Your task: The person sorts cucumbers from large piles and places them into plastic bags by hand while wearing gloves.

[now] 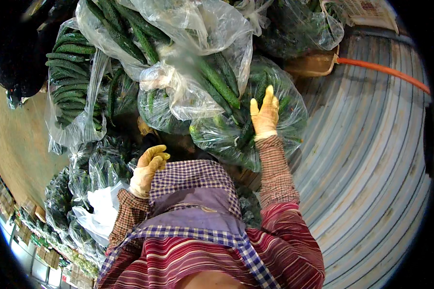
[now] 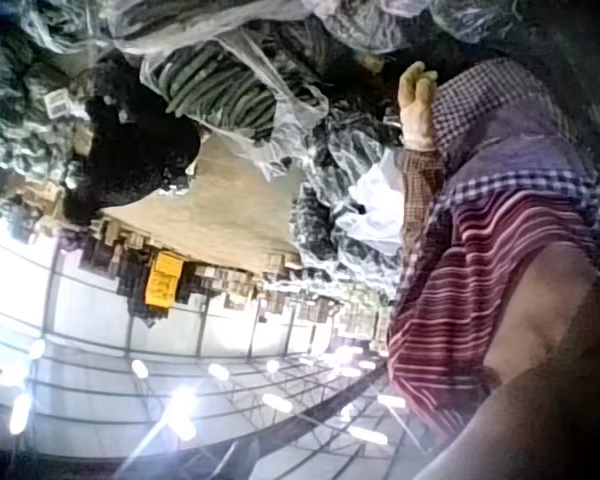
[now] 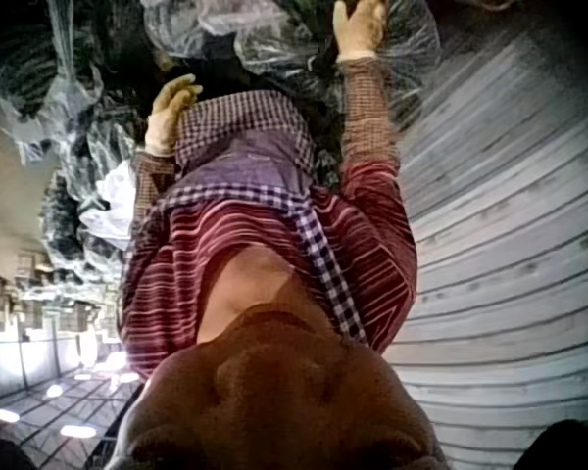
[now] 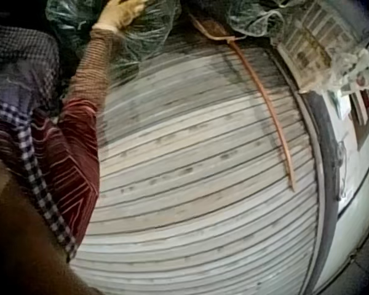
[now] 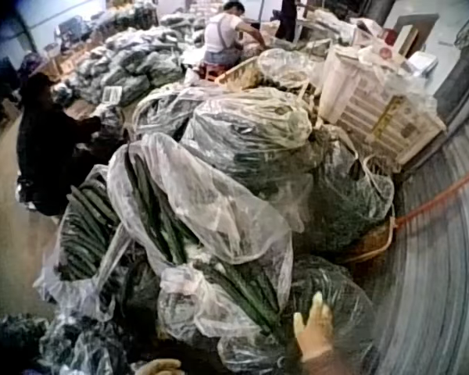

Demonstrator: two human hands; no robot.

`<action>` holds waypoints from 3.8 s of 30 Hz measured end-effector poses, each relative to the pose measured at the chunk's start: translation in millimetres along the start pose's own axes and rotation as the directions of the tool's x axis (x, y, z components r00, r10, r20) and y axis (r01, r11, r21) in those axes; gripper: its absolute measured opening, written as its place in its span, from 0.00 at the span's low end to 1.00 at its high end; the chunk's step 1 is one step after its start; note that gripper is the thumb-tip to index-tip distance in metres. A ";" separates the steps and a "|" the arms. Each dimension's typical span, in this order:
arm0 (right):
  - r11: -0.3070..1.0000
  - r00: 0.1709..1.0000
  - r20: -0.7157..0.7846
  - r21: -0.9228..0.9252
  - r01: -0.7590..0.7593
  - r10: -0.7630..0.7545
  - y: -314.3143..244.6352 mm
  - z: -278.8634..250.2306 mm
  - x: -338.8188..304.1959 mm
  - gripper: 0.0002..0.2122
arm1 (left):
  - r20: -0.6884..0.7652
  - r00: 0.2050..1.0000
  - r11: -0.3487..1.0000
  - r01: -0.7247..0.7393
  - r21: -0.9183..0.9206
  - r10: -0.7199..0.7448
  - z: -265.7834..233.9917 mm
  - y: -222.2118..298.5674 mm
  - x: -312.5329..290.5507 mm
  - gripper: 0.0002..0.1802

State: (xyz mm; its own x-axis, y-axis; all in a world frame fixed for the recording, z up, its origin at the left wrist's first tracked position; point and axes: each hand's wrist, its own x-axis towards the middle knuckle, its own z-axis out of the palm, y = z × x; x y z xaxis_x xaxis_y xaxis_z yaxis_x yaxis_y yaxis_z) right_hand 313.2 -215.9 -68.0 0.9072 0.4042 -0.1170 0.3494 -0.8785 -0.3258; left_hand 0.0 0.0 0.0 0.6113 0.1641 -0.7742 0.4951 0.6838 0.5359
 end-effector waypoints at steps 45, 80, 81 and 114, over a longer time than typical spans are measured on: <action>0.483 0.589 0.621 0.780 -0.399 -0.517 -417.6 53.1 -99.1 0.39 | -0.183 0.823 0.242 -0.358 -0.902 0.538 -150.6 83.4 18.0 0.40; 0.640 0.614 0.244 0.041 0.767 -0.751 -516.9 218.7 6.1 0.22 | -0.578 0.798 0.980 -0.197 0.018 0.171 -251.0 -78.7 -121.4 0.27; 0.607 0.556 0.278 0.153 0.780 -0.783 -472.3 232.7 9.2 0.19 | -0.533 0.833 0.988 -0.153 0.036 0.148 -249.8 -71.0 -122.8 0.27; -0.151 -0.787 0.356 0.861 0.486 -0.503 -412.2 17.7 -437.9 0.42 | -0.783 -0.565 0.573 -0.743 0.345 -0.261 -26.2 -243.7 -375.7 0.11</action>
State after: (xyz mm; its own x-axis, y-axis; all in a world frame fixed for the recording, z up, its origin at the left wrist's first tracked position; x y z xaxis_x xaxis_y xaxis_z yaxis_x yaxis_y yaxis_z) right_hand -232.2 -26.3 100.9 -0.9736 0.2142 -0.0784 0.1863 0.5482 -0.8154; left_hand -366.4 -209.7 151.4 -0.9579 0.2852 0.0336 0.0422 0.0242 0.9988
